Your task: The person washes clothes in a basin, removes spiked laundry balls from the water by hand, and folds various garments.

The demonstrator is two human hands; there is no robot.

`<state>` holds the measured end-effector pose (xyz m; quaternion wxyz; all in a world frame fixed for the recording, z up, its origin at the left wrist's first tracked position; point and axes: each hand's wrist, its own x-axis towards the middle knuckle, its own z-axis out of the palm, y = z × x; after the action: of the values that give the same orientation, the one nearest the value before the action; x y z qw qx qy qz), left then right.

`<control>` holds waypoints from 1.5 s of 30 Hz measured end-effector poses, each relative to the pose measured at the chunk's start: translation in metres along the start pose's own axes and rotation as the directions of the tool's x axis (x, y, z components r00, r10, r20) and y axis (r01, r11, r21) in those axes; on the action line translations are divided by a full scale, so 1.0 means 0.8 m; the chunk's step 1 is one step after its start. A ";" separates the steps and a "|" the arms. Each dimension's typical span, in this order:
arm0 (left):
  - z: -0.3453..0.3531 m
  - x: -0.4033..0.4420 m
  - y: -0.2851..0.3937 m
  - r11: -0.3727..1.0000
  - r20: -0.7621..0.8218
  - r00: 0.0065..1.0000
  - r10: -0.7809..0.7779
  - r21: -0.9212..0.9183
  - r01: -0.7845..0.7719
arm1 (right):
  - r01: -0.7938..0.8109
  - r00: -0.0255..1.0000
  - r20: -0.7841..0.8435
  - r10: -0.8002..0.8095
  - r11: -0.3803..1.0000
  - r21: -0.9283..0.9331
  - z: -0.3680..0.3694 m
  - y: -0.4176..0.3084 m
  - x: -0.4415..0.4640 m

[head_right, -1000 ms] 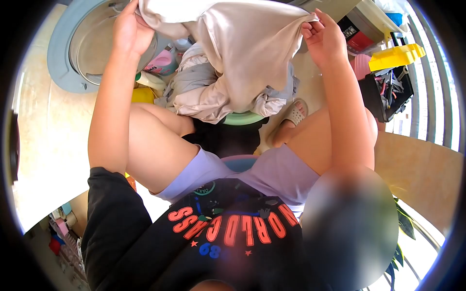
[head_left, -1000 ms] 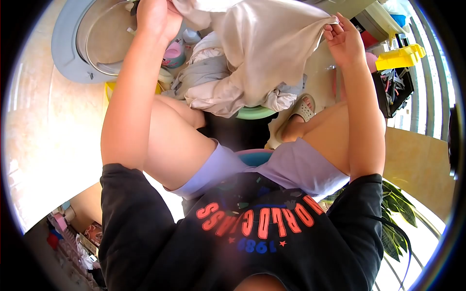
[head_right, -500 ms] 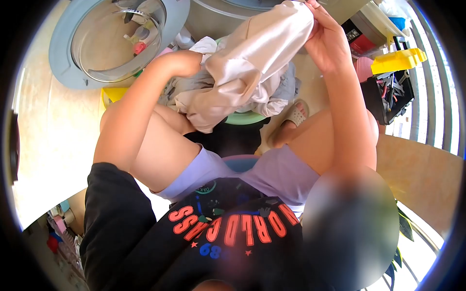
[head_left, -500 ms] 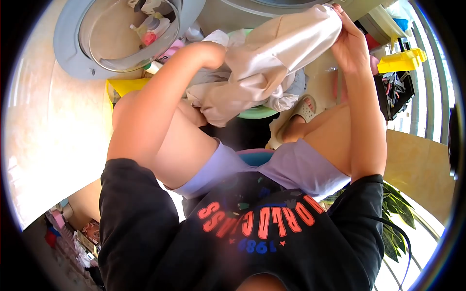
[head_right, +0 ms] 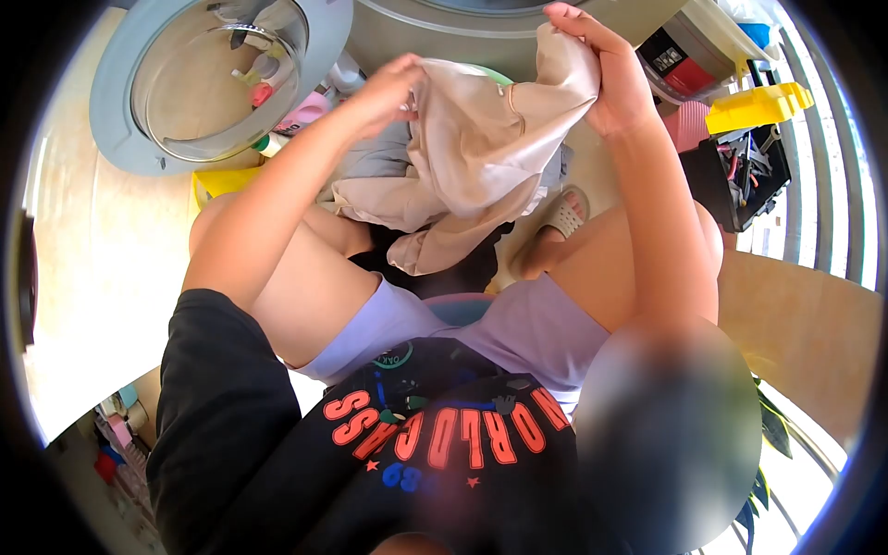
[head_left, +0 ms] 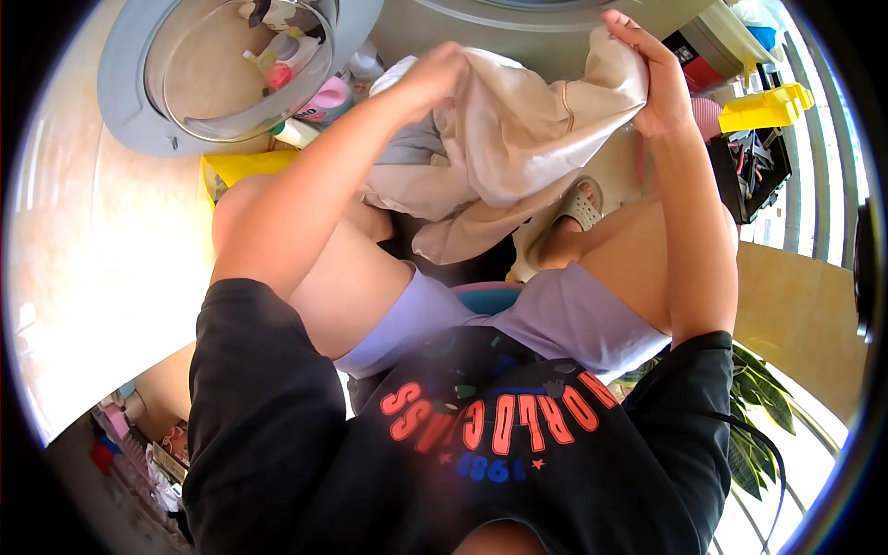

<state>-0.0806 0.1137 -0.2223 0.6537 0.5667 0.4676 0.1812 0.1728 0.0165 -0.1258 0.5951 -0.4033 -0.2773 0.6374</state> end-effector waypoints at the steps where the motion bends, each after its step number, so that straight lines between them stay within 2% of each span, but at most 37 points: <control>1: -0.010 0.010 0.005 0.988 -0.080 0.997 0.009 -0.156 -0.022 | -0.038 0.998 -0.052 0.033 0.995 -0.087 0.003 -0.001 -0.002; 2: -0.023 0.019 0.012 0.966 -0.100 0.995 0.021 -0.256 -0.046 | -0.164 0.985 0.028 0.172 0.969 -0.186 0.010 -0.003 -0.009; 3: -0.025 0.015 0.027 0.919 -0.170 0.982 0.079 -0.370 -0.138 | -0.302 0.945 0.019 0.326 0.895 -0.329 0.008 0.004 -0.009; 4: -0.040 0.026 0.030 0.907 -0.203 0.973 0.111 -0.380 -0.183 | -0.309 0.901 0.027 0.434 0.683 -0.661 0.007 0.008 -0.013; 5: -0.052 0.038 0.034 0.893 -0.235 0.962 0.142 -0.388 -0.227 | -0.244 0.848 -0.009 0.531 0.374 -0.895 0.005 0.012 -0.021; 6: -0.052 0.036 0.045 0.873 -0.286 0.942 0.175 -0.398 -0.283 | -0.282 0.796 -0.081 0.600 0.248 -0.927 0.005 0.026 -0.029; 7: -0.035 0.026 0.062 0.741 -0.336 0.907 0.255 -0.535 -0.406 | -0.310 0.737 -0.160 0.657 0.117 -0.944 0.005 0.040 -0.034; 9: -0.046 0.017 0.076 0.773 -0.238 0.916 0.322 -0.492 -0.400 | -0.289 0.669 -0.298 0.681 -0.130 -0.948 0.006 0.048 -0.030; 10: -0.047 0.012 0.082 0.757 -0.131 0.918 0.376 -0.529 -0.385 | -0.268 0.636 -0.368 0.678 -0.253 -0.929 0.003 0.051 -0.025; 11: -0.049 0.008 0.089 0.741 -0.023 0.903 0.429 -0.562 -0.366 | -0.191 0.845 -0.239 0.479 -0.148 -0.970 -0.020 0.065 -0.010; 12: -0.049 0.001 0.099 0.729 0.083 0.873 0.481 -0.591 -0.345 | -0.081 0.970 -0.094 0.223 -0.066 -0.994 -0.041 0.078 0.004; 13: -0.042 -0.019 0.114 0.753 0.113 0.882 0.457 -0.578 -0.316 | 0.076 0.996 0.077 0.042 0.019 -0.997 -0.035 0.079 0.008; 14: -0.031 -0.050 0.133 0.775 0.143 0.891 0.432 -0.564 -0.285 | 0.244 0.961 0.232 -0.152 0.071 -0.967 -0.025 0.081 0.011; 16: -0.025 -0.075 0.148 0.835 0.159 0.924 0.347 -0.501 -0.228 | 0.395 0.911 0.370 -0.180 0.126 -0.910 0.012 0.068 0.009; 17: -0.048 -0.059 0.138 0.814 0.316 0.865 0.390 -0.558 -0.163 | 0.467 0.878 0.436 -0.197 0.151 -0.871 0.022 0.064 0.007; 18: -0.045 -0.067 0.140 0.836 0.297 0.861 0.413 -0.498 -0.230 | 0.522 0.852 0.509 -0.122 0.265 -0.811 0.010 0.076 0.023; 21: -0.043 -0.076 0.149 0.846 0.166 0.885 0.434 -0.412 -0.338 | 0.193 0.896 0.391 0.208 0.612 -0.767 0.012 0.087 0.030; 22: -0.043 -0.076 0.151 0.843 0.107 0.895 0.432 -0.402 -0.359 | 0.199 0.943 0.320 0.097 0.606 -0.770 0.021 0.088 0.023; 25: -0.066 -0.073 0.152 0.842 0.015 0.891 0.453 -0.337 -0.422 | 0.108 0.994 0.099 -0.055 0.734 -0.671 0.026 0.077 0.029; 27: -0.083 -0.063 0.143 0.757 -0.058 0.879 0.473 -0.484 -0.439 | 0.115 0.992 0.031 -0.125 0.744 -0.658 0.031 0.056 0.023; 28: -0.095 -0.059 0.143 0.807 -0.185 0.845 0.502 -0.252 -0.535 | 0.119 0.986 -0.011 -0.165 0.753 -0.647 0.031 0.048 0.020; 30: -0.110 -0.056 0.143 0.746 -0.188 0.801 0.568 -0.292 -0.598 | 0.166 0.954 -0.103 -0.281 0.783 -0.599 0.047 0.033 0.007; 31: -0.113 -0.057 0.144 0.714 -0.190 0.777 0.600 -0.312 -0.627 | 0.232 0.923 -0.069 -0.380 0.689 -0.686 0.039 0.034 0.012; 33: -0.121 -0.054 0.141 0.710 -0.234 0.789 0.568 -0.345 -0.614 | 0.332 0.834 0.030 -0.551 0.457 -0.825 0.015 0.031 0.020; 35: -0.140 -0.046 0.137 0.714 -0.234 0.791 0.565 -0.340 -0.611 | 0.305 0.739 0.050 -0.672 0.268 -0.914 0.008 0.026 0.018; 36: -0.117 -0.068 0.147 0.730 -0.273 0.818 0.506 -0.370 -0.575 | 0.316 0.676 0.090 -0.731 0.177 -0.932 0.012 0.023 0.016; 37: -0.126 -0.062 0.143 0.746 -0.260 0.791 0.554 -0.267 -0.610 | 0.318 0.609 0.134 -0.781 0.086 -0.944 0.014 0.022 0.015; 38: -0.142 -0.051 0.135 0.750 -0.241 0.762 0.601 -0.160 -0.641 | 0.440 0.608 0.112 -0.786 0.216 -0.871 0.013 0.021 0.017; 39: -0.140 -0.056 0.140 0.744 -0.215 0.735 0.643 -0.051 -0.666 | 0.415 0.726 0.059 -0.685 0.369 -0.831 0.010 0.015 0.016; 41: -0.134 -0.065 0.145 0.783 -0.183 0.762 0.621 0.202 -0.588 | 0.290 0.909 -0.003 -0.418 0.636 -0.715 0.004 0.000 0.013; 42: -0.122 -0.074 0.150 0.779 -0.171 0.777 0.605 0.325 -0.535 | 0.244 0.964 0.061 -0.260 0.763 -0.598 0.012 -0.001 0.006; 43: -0.112 -0.078 0.150 0.724 -0.153 0.740 0.655 0.408 -0.556 | 0.088 0.994 0.110 -0.028 0.804 -0.589 0.004 -0.004 0.008; 45: -0.097 -0.083 0.151 0.592 -0.100 0.662 0.743 0.559 -0.580 | -0.098 0.991 0.009 0.134 0.766 -0.635 0.012 0.025 0.005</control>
<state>-0.1417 0.1421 -0.0793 0.2876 0.8060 0.3487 0.3821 0.1541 0.0188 -0.1382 0.3765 -0.5789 -0.4659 0.5531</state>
